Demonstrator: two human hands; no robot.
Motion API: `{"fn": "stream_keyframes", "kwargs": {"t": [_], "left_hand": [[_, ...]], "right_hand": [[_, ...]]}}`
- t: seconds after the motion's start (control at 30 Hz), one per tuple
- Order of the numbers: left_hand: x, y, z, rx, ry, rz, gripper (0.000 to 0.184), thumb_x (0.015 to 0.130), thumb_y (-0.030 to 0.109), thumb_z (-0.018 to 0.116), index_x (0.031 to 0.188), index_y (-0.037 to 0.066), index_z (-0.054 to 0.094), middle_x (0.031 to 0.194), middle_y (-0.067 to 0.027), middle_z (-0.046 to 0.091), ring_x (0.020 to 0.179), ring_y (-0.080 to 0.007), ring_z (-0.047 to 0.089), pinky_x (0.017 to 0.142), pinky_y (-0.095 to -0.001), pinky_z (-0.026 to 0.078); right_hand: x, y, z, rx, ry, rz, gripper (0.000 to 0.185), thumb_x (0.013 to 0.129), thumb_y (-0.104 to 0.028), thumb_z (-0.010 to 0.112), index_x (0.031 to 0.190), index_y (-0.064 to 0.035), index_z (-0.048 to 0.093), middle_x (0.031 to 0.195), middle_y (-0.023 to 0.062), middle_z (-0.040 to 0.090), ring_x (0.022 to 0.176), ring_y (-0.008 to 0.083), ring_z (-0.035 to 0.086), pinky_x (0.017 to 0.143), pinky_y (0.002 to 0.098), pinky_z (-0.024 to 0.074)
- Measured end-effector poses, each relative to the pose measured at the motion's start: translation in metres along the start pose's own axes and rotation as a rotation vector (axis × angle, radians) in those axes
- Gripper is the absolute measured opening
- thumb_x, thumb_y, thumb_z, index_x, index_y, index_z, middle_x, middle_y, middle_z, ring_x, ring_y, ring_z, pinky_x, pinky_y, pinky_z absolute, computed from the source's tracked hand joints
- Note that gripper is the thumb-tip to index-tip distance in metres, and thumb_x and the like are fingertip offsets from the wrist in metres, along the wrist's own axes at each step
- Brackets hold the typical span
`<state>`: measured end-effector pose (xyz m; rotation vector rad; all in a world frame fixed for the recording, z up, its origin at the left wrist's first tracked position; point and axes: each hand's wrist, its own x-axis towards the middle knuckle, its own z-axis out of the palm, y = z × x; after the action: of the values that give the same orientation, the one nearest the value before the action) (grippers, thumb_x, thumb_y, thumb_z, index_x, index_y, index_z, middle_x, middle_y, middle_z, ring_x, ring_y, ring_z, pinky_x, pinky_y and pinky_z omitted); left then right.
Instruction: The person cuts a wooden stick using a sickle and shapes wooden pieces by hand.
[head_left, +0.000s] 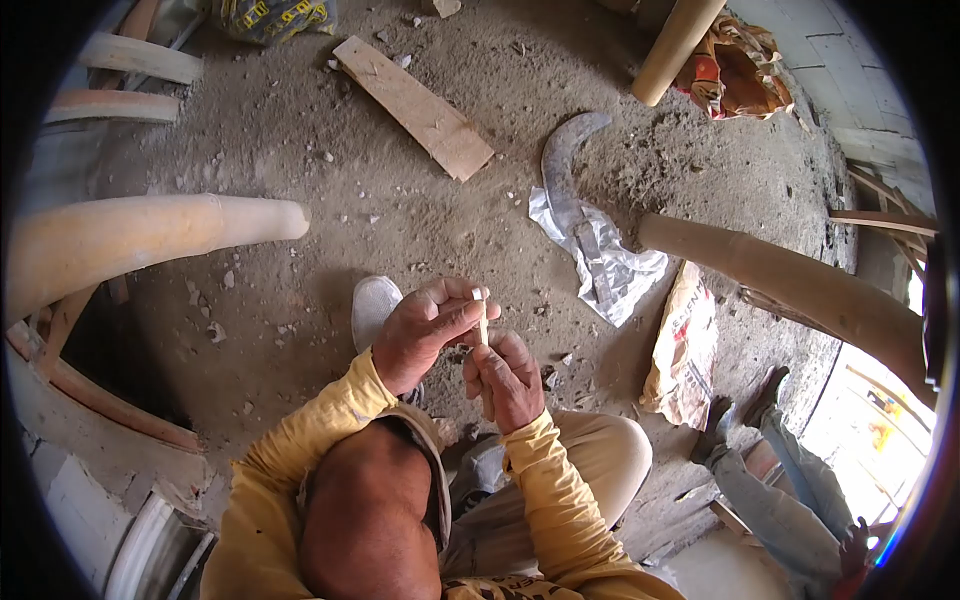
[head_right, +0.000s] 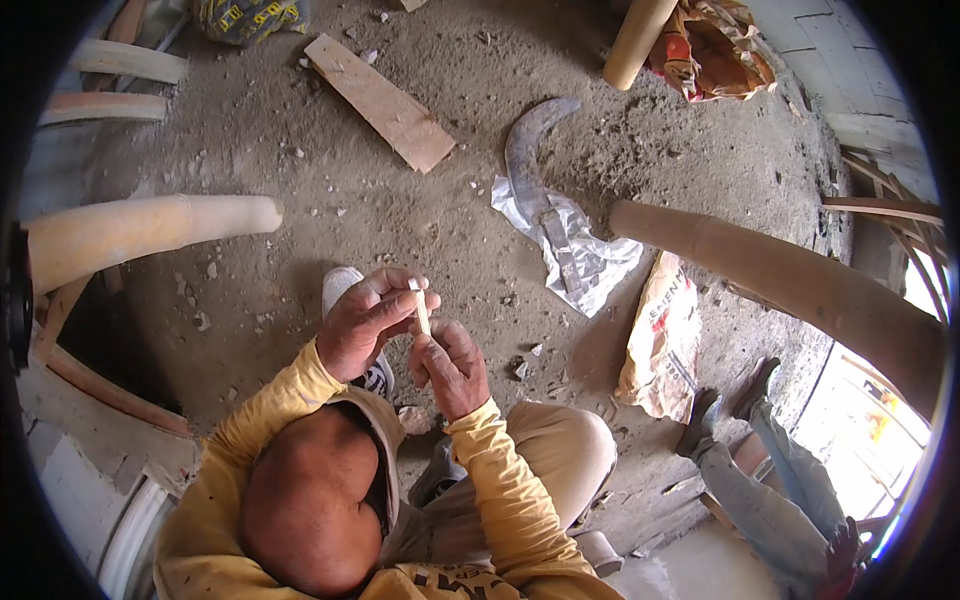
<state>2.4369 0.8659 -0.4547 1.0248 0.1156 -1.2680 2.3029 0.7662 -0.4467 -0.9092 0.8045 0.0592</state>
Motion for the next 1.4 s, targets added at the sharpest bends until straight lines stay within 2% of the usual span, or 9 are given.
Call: {"fn": "stream_keyframes", "kwargs": {"t": [0.23,0.5,0.7,0.93,1.0,1.03,1.1,1.33,1.4], "left_hand": [[0.002,-0.004,-0.007,-0.067,-0.093,0.086,0.019,0.098,0.013,0.056,0.115,0.005,0.058,0.11,-0.0113,0.066,0.1,-0.0188,0.065,0.085,-0.0321,0.054],[0.009,-0.013,-0.013,-0.22,-0.169,0.06,0.018,0.099,0.011,0.054,0.115,0.006,0.06,0.111,-0.0052,0.066,0.109,-0.0215,0.063,0.088,-0.0338,0.054],[0.006,-0.006,-0.004,-0.212,-0.116,0.065,0.021,0.099,0.017,0.053,0.116,0.006,0.06,0.112,-0.006,0.066,0.108,-0.0214,0.063,0.09,-0.0367,0.052],[0.011,-0.011,-0.013,-0.267,-0.071,-0.055,0.018,0.098,0.02,0.056,0.109,0.008,0.062,0.105,-0.0064,0.067,0.103,-0.0201,0.064,0.089,-0.0382,0.05],[0.012,-0.012,-0.013,-0.301,-0.014,-0.096,0.014,0.097,0.021,0.057,0.104,0.009,0.062,0.101,-0.0058,0.067,0.1,-0.0197,0.064,0.086,-0.037,0.049],[0.013,-0.015,-0.015,-0.302,-0.014,-0.097,0.014,0.097,0.021,0.057,0.104,0.009,0.062,0.101,-0.0058,0.067,0.1,-0.0197,0.064,0.086,-0.037,0.049],[0.015,-0.021,-0.021,-0.29,0.005,-0.116,0.015,0.097,0.022,0.058,0.104,0.01,0.062,0.101,-0.0076,0.067,0.096,-0.0177,0.064,0.086,-0.034,0.05],[0.013,-0.016,-0.015,-0.342,-0.008,-0.182,0.018,0.098,0.024,0.056,0.108,0.01,0.06,0.105,-0.0077,0.066,0.094,-0.0167,0.063,0.088,-0.0358,0.047],[0.012,-0.012,-0.01,-0.417,-0.046,-0.193,0.025,0.1,0.024,0.051,0.116,0.007,0.06,0.105,-0.0089,0.066,0.096,-0.0181,0.063,0.078,-0.0307,0.05]], "right_hand": [[-0.002,0.0,0.005,-0.01,0.056,-0.04,0.022,0.098,-0.022,0.058,0.109,-0.0028,0.056,0.074,0.0001,0.056,0.058,0.0075,0.049,0.052,0.0227,0.0414],[-0.005,0.004,0.004,-0.28,0.152,-0.185,0.016,0.093,-0.014,0.065,0.1,-0.0037,0.055,0.077,-0.0004,0.058,0.065,0.0064,0.051,0.059,0.0236,0.0443],[-0.006,0.006,0.001,-0.376,0.206,-0.181,0.016,0.093,-0.014,0.065,0.1,-0.0039,0.054,0.076,0.0013,0.058,0.066,0.0075,0.051,0.059,0.0256,0.0445],[-0.006,0.001,0.008,-0.273,0.158,-0.154,0.02,0.093,-0.011,0.063,0.108,-0.0031,0.052,0.08,0.0037,0.061,0.068,0.0078,0.052,0.061,0.0261,0.0454],[-0.005,0.003,0.006,-0.39,0.158,-0.217,0.017,0.096,-0.013,0.059,0.109,-0.0034,0.051,0.078,0.0019,0.058,0.056,0.0062,0.049,0.049,0.0222,0.0401],[-0.006,0.004,0.005,-0.39,0.158,-0.215,0.017,0.096,-0.013,0.059,0.109,-0.0034,0.051,0.078,0.0019,0.058,0.056,0.0062,0.049,0.049,0.0222,0.0401],[-0.008,0.007,0.004,-0.309,0.107,-0.156,0.018,0.097,-0.014,0.057,0.11,-0.0036,0.05,0.077,0.0023,0.058,0.054,0.0058,0.046,0.047,0.0222,0.0378],[-0.009,-0.008,0.011,-0.054,0.091,0.005,0.02,0.098,-0.017,0.055,0.109,-0.0024,0.049,0.076,0.004,0.056,0.051,0.0072,0.046,0.044,0.0224,0.0375],[-0.008,-0.01,0.011,0.078,0.091,0.036,0.019,0.099,-0.016,0.055,0.108,-0.0015,0.049,0.076,0.0046,0.056,0.051,0.0083,0.048,0.044,0.0229,0.0389]]}}
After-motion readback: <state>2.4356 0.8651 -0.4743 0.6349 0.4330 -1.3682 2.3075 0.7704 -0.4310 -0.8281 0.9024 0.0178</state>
